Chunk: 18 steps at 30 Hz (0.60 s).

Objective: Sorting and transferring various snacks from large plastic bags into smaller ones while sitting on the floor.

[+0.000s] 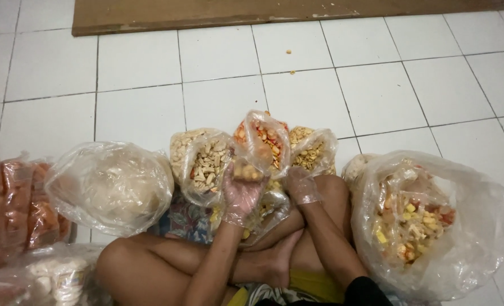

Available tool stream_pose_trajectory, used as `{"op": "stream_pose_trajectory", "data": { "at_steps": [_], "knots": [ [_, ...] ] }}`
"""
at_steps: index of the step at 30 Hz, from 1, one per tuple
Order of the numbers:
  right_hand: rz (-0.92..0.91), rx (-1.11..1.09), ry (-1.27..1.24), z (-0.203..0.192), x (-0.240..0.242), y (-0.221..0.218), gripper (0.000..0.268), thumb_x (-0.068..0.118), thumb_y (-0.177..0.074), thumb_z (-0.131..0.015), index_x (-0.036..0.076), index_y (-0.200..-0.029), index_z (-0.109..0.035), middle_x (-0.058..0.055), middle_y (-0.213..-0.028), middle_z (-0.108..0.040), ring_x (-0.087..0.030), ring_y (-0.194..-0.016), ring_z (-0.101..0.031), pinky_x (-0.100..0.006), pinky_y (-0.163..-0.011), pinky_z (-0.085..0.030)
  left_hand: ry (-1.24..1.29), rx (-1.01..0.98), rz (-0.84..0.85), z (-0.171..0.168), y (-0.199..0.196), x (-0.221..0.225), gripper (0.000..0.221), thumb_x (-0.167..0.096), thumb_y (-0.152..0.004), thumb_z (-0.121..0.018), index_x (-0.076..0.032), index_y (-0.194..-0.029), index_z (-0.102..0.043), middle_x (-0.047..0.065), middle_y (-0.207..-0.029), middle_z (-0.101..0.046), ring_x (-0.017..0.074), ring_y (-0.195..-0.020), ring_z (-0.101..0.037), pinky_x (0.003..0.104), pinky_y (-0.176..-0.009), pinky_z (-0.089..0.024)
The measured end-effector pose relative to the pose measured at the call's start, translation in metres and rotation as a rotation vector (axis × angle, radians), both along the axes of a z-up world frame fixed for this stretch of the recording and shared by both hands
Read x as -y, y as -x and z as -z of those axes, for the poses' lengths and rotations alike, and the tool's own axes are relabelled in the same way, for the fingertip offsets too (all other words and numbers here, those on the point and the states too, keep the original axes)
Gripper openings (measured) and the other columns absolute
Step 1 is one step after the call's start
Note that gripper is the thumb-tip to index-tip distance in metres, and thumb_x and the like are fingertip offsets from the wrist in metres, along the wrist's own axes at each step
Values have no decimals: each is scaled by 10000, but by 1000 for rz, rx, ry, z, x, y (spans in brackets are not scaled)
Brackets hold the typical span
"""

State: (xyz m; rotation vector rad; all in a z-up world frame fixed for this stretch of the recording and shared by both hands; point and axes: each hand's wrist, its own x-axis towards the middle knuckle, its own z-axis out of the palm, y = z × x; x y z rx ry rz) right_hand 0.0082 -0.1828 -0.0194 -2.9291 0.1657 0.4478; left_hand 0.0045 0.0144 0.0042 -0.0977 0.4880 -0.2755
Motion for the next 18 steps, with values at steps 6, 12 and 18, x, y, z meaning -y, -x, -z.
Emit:
{"op": "stream_pose_trajectory", "data": {
  "at_steps": [6, 12, 18],
  "knots": [
    [151, -159, -27, -7, -2, -8, 478, 561, -863, -684, 114, -997, -787, -118, -946, -774, -402, -1006, -750, -585, -980, -513, 36, 111, 11, -29, 5, -6, 305, -380, -896, -726, -133, -753, -616, 102, -657, -595, 320, -671, -641, 637, -888, -577],
    [242, -137, -157, -40, -14, -11, 286, 298, -896, -672, 60, -1002, -789, -194, -988, -768, -421, -1079, -719, -565, -906, -574, 67, 100, -2, -24, 6, -10, 327, -354, -891, -729, -107, -709, -615, 119, -646, -582, 342, -683, -635, 681, -955, -533],
    [213, 13, -326, -115, -33, 4, 223, 117, -893, -604, 1, -944, -787, -244, -976, -753, -451, -1097, -696, -523, -918, -578, 38, 112, 17, -12, 1, -9, 298, -395, -903, -718, -116, -814, -662, 110, -681, -602, 330, -714, -636, 635, -900, -569]
  ]
}}
